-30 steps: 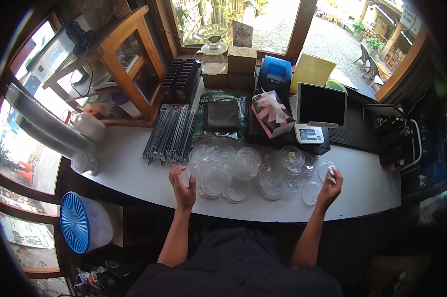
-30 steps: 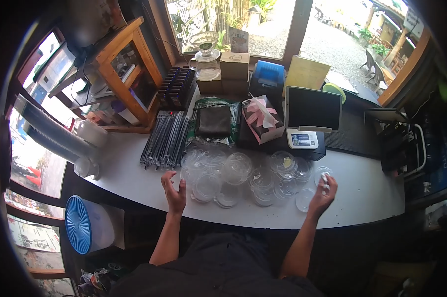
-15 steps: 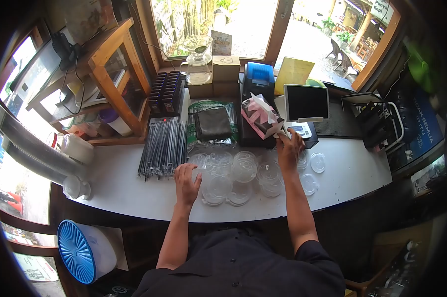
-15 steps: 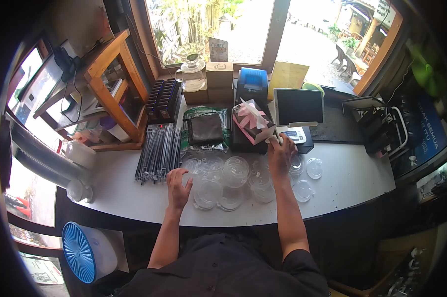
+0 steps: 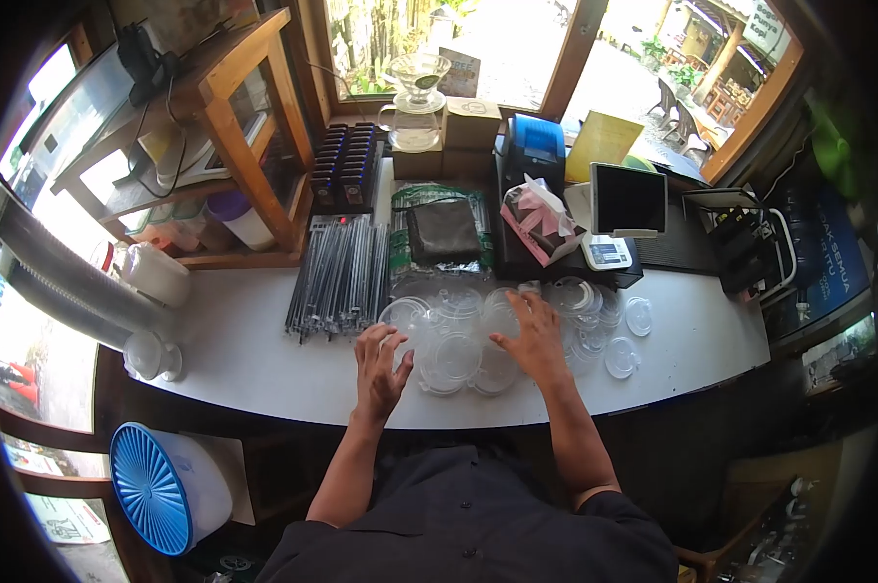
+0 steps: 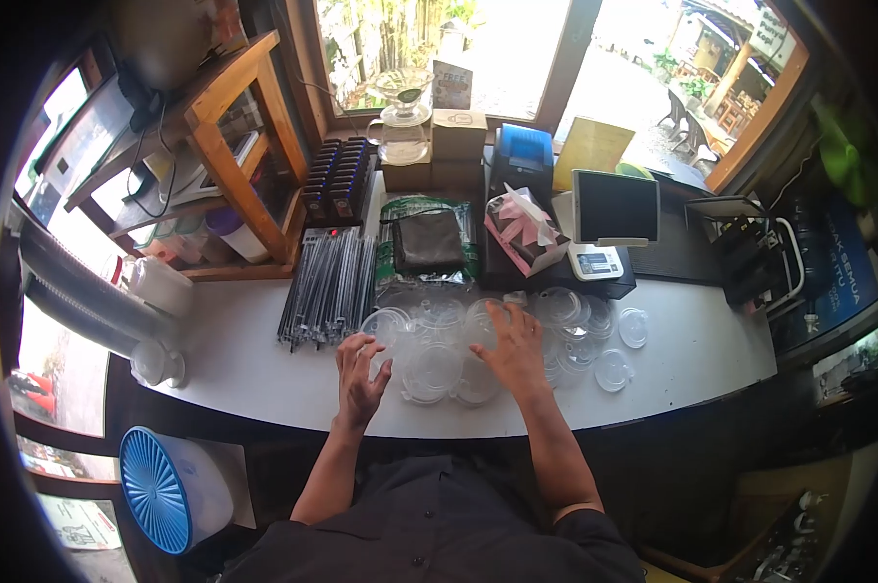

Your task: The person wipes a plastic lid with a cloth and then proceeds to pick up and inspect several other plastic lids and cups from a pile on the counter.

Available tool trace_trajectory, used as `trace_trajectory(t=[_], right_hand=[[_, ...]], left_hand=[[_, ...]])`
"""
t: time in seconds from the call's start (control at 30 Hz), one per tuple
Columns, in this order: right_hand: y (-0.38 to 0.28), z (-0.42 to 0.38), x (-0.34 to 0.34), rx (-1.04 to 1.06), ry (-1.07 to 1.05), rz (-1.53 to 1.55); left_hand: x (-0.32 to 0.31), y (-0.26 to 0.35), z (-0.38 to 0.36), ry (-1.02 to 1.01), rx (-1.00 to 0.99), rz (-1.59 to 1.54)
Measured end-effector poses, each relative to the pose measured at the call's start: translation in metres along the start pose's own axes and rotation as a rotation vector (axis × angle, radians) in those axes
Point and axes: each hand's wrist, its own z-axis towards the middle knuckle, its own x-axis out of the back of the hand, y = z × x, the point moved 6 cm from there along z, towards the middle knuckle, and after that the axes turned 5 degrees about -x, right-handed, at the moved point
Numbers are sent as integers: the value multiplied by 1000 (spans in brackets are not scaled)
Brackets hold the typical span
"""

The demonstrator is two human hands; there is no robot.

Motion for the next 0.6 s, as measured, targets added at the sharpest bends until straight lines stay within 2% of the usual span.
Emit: trace_trajectory(t=[0.2, 0.43, 0.5, 0.6], right_hand=[[6, -1, -9, -119, -16, 314], [-19, -2, 31, -40, 202, 467], [-30, -7, 43, -21, 273, 532], [-41, -20, 36, -56, 227, 697]], left_hand=[[15, -6, -51, -12, 85, 92], [8, -10, -71, -135, 167, 126], [8, -15, -69, -106, 206, 88], [4, -21, -68, -119, 231, 107]])
